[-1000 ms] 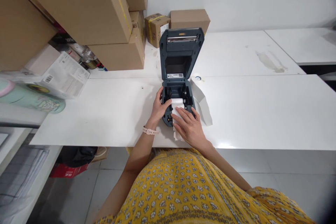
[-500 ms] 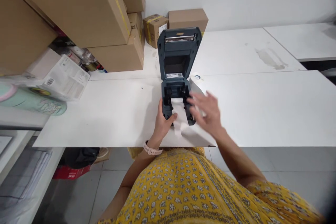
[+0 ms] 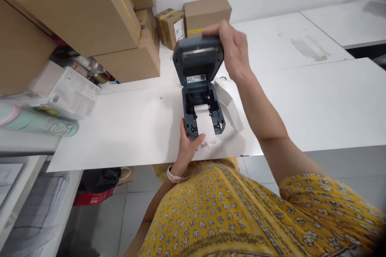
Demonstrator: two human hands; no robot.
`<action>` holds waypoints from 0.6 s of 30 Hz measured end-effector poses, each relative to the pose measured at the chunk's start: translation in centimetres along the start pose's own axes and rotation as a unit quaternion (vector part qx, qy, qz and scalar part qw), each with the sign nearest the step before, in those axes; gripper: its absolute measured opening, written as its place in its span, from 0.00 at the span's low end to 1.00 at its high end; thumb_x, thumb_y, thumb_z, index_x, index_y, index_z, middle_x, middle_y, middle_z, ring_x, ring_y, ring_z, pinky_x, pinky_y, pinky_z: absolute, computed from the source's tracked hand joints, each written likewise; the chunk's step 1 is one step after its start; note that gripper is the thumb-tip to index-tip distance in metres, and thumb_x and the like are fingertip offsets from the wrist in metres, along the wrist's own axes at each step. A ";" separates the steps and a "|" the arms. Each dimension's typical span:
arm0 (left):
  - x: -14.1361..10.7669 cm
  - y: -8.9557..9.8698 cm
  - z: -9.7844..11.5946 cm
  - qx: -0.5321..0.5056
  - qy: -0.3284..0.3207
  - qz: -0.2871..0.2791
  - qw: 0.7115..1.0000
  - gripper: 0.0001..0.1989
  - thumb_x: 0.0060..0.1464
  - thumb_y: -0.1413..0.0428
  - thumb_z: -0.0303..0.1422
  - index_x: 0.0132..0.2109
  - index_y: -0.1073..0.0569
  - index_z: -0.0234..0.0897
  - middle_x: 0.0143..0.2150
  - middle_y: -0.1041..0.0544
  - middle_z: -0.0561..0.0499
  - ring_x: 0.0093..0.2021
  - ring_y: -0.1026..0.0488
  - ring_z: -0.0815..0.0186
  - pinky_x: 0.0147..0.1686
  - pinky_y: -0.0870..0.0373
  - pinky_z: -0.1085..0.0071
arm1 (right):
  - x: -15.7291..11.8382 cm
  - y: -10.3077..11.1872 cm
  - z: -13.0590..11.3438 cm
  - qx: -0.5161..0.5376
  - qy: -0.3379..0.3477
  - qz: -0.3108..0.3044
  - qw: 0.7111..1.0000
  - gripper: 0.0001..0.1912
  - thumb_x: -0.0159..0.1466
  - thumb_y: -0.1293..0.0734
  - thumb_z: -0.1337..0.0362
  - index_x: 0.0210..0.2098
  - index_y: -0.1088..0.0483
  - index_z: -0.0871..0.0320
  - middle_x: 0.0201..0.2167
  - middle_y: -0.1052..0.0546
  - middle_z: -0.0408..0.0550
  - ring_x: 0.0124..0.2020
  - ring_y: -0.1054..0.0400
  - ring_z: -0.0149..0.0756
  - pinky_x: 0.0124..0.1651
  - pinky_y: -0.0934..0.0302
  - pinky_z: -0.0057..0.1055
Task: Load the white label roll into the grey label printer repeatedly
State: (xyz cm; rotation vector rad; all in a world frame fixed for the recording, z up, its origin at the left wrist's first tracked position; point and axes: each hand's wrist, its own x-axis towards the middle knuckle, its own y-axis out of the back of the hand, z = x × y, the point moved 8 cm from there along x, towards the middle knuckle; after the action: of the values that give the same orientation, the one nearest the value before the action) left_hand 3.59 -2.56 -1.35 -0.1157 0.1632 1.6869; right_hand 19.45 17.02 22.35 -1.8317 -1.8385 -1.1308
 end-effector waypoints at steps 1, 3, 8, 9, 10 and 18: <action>0.0 0.1 -0.2 0.010 -0.005 0.000 1.000 0.61 0.54 0.32 0.51 0.79 0.63 0.46 0.78 0.43 0.36 0.75 0.38 0.49 0.72 0.36 0.51 | -2.8 0.5 -1.2 -0.024 0.022 -0.007 0.999 0.35 0.77 0.50 0.42 0.49 0.19 0.58 0.49 0.16 0.42 0.57 0.22 0.41 0.60 0.30 0.35; 0.0 0.3 -0.4 0.020 -0.019 -0.001 1.000 0.61 0.53 0.32 0.51 0.79 0.62 0.47 0.78 0.44 0.36 0.75 0.38 0.48 0.72 0.36 0.52 | -8.6 1.1 -2.7 -0.070 0.052 -0.033 0.996 0.28 0.79 0.48 0.48 0.56 0.22 0.54 0.55 0.18 0.47 0.60 0.24 0.43 0.64 0.30 0.44; -0.2 -0.3 -0.5 0.012 -0.047 -0.030 0.998 0.65 0.50 0.31 0.53 0.78 0.64 0.45 0.76 0.40 0.33 0.75 0.39 0.47 0.73 0.40 0.48 | -19.8 -1.0 -2.3 -0.175 0.083 -0.151 0.969 0.22 0.75 0.42 0.60 0.64 0.27 0.49 0.66 0.24 0.47 0.69 0.33 0.45 0.71 0.39 0.54; -0.3 -0.4 -0.6 0.010 -0.047 -0.033 0.998 0.65 0.50 0.30 0.53 0.78 0.65 0.45 0.76 0.41 0.34 0.75 0.39 0.48 0.74 0.41 0.48 | -21.1 -1.4 -1.9 -0.187 0.079 -0.150 0.968 0.22 0.75 0.42 0.60 0.64 0.28 0.49 0.66 0.25 0.47 0.70 0.34 0.45 0.72 0.40 0.53; -0.3 -0.4 -0.6 0.008 -0.047 -0.034 0.998 0.66 0.49 0.30 0.52 0.78 0.66 0.46 0.77 0.42 0.34 0.75 0.39 0.48 0.74 0.41 0.48 | -22.0 -1.7 -1.5 -0.194 0.072 -0.140 0.968 0.23 0.75 0.42 0.61 0.65 0.28 0.50 0.67 0.25 0.47 0.71 0.35 0.44 0.72 0.40 0.52; -0.7 0.7 0.2 0.010 -0.033 -0.065 0.997 0.60 0.50 0.30 0.49 0.78 0.58 0.50 0.79 0.47 0.38 0.77 0.43 0.47 0.74 0.41 0.49 | -24.2 -3.0 0.9 -0.184 -0.006 -0.036 0.982 0.25 0.72 0.47 0.60 0.57 0.22 0.47 0.61 0.21 0.46 0.71 0.36 0.47 0.73 0.42 0.59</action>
State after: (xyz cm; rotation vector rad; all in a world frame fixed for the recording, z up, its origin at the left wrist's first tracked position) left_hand 2.98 -3.25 -1.00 -0.0540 0.1211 1.5566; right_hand 20.16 1.20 3.83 -1.9773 -1.8078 -1.5783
